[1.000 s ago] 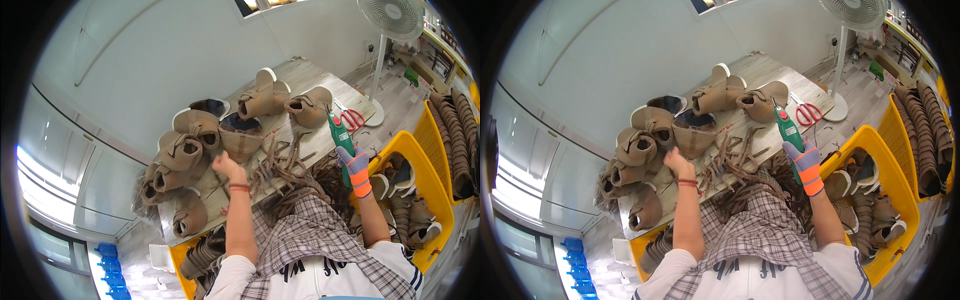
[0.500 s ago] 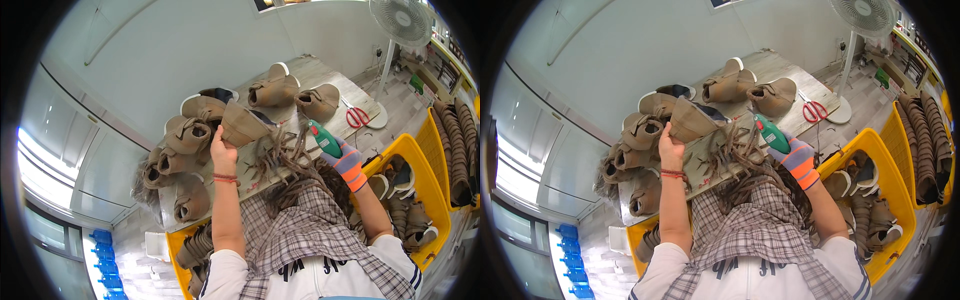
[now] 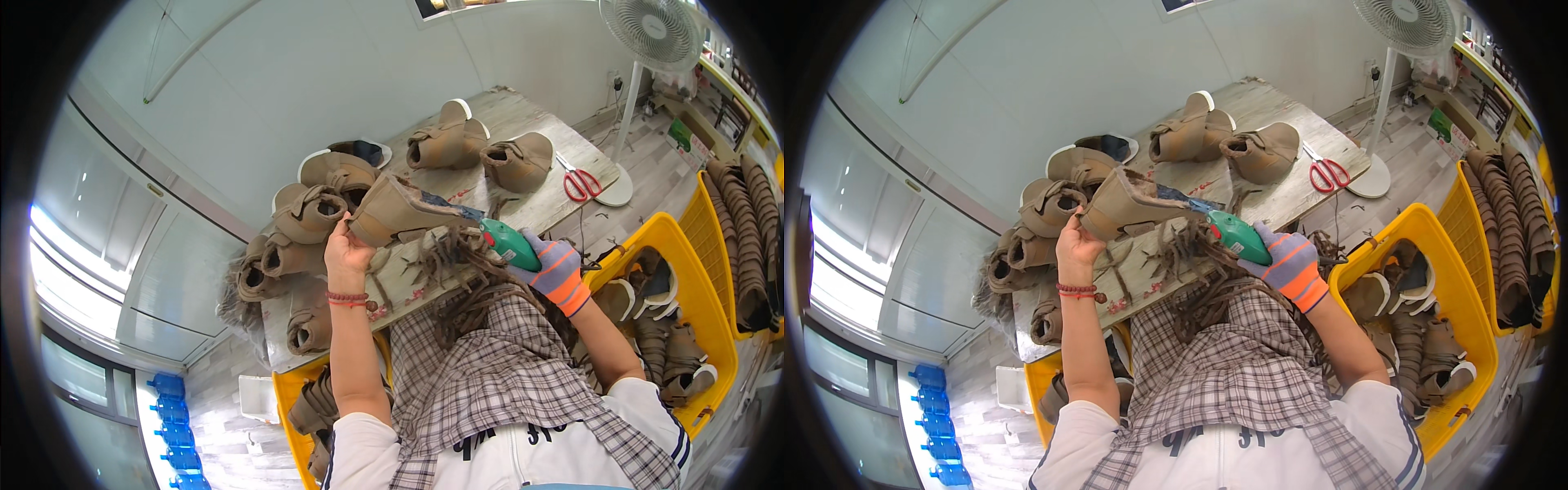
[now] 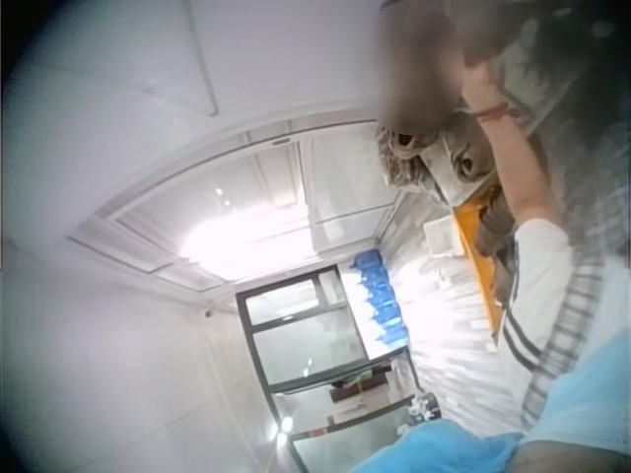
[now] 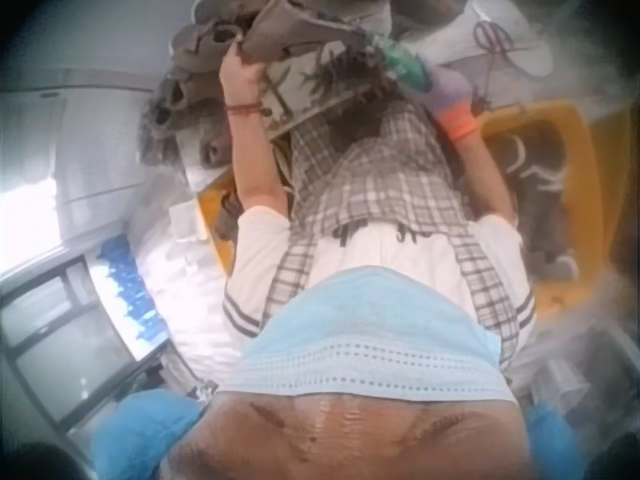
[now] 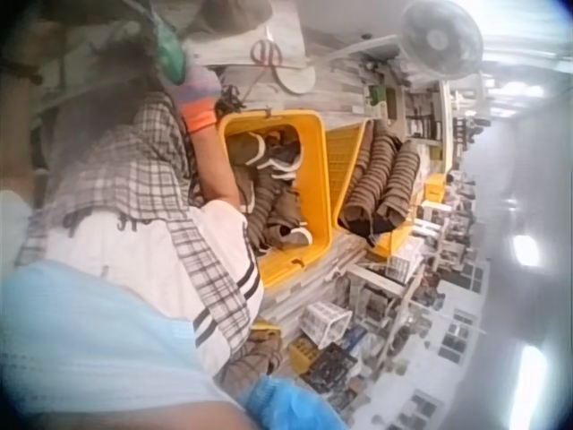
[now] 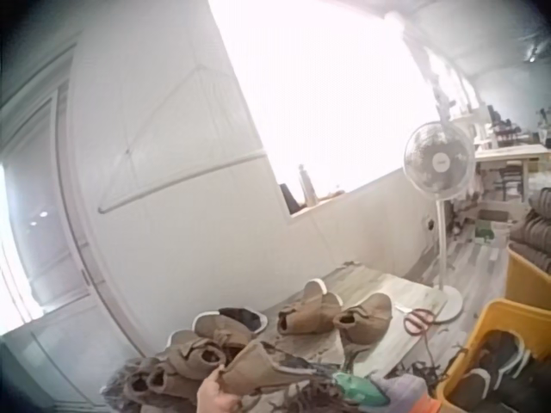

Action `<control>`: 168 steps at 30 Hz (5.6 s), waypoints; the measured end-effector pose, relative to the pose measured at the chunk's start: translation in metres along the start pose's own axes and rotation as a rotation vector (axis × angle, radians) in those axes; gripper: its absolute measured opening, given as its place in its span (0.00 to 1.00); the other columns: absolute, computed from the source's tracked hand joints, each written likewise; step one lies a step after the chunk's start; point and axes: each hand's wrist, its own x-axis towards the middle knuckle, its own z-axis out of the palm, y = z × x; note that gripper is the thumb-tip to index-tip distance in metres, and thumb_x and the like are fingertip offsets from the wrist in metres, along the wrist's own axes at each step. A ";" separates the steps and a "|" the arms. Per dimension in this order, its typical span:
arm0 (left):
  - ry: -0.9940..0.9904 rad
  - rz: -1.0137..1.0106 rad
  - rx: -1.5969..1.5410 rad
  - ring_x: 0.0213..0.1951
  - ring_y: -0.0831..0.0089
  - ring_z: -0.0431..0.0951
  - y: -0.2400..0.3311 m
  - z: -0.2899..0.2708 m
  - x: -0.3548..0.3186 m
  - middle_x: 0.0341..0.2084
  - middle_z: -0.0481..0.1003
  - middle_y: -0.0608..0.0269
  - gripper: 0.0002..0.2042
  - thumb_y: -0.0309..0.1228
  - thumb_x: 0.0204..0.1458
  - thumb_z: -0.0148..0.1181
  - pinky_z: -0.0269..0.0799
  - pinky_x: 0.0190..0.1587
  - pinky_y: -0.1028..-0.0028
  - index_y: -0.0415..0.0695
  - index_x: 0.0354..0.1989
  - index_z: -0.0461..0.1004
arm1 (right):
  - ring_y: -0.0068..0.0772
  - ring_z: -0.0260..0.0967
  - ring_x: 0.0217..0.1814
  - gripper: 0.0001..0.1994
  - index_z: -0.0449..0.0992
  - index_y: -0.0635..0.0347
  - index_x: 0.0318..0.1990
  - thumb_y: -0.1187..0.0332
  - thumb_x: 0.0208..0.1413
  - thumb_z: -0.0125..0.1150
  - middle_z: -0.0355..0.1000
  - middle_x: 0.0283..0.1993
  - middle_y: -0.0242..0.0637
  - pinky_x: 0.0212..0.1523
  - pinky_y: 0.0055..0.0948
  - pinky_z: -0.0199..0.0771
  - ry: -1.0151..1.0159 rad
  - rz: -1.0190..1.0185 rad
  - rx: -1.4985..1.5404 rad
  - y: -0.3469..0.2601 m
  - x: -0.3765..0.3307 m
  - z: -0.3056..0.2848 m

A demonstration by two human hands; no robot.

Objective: The person uses a green electric trimmer to cut the fur lining on the inside of several beige boots. They then use red scissors to trim the remaining fur and clean the interior. The trimmed boots are placed into a yellow basket.

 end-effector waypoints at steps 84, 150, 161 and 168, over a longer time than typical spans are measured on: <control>-0.565 0.829 1.384 0.34 0.64 0.71 -0.115 -0.021 -0.033 0.37 0.71 0.56 0.11 0.18 0.38 0.55 0.66 0.30 0.73 0.37 0.34 0.73 | 0.13 0.63 0.22 0.22 0.71 0.67 0.44 0.64 0.45 0.69 0.70 0.26 0.28 0.21 0.15 0.63 0.037 0.852 1.245 -0.001 0.066 0.009; 0.041 0.652 1.646 0.33 0.70 0.78 0.043 0.085 0.210 0.42 0.72 0.53 0.17 0.28 0.51 0.54 0.73 0.36 0.76 0.37 0.49 0.69 | 0.55 0.67 0.49 0.29 0.68 0.62 0.51 0.51 0.45 0.59 0.71 0.44 0.55 0.50 0.39 0.67 -0.037 0.850 0.023 0.286 0.114 0.168; -0.021 0.644 1.855 0.60 0.52 0.56 -0.105 -0.097 0.001 0.57 0.58 0.43 0.32 0.47 0.49 0.58 0.51 0.60 0.58 0.41 0.59 0.59 | 0.45 0.68 0.44 0.21 0.73 0.56 0.49 0.54 0.51 0.55 0.71 0.41 0.43 0.47 0.37 0.67 -0.189 0.626 -0.459 0.275 0.042 0.105; -0.108 0.654 2.070 0.64 0.47 0.46 -0.189 -0.061 0.062 0.62 0.50 0.44 0.40 0.60 0.42 0.55 0.33 0.61 0.42 0.51 0.62 0.57 | 0.46 0.69 0.42 0.17 0.74 0.59 0.44 0.60 0.48 0.56 0.72 0.37 0.45 0.44 0.38 0.69 -0.282 0.580 -0.587 0.284 0.037 0.096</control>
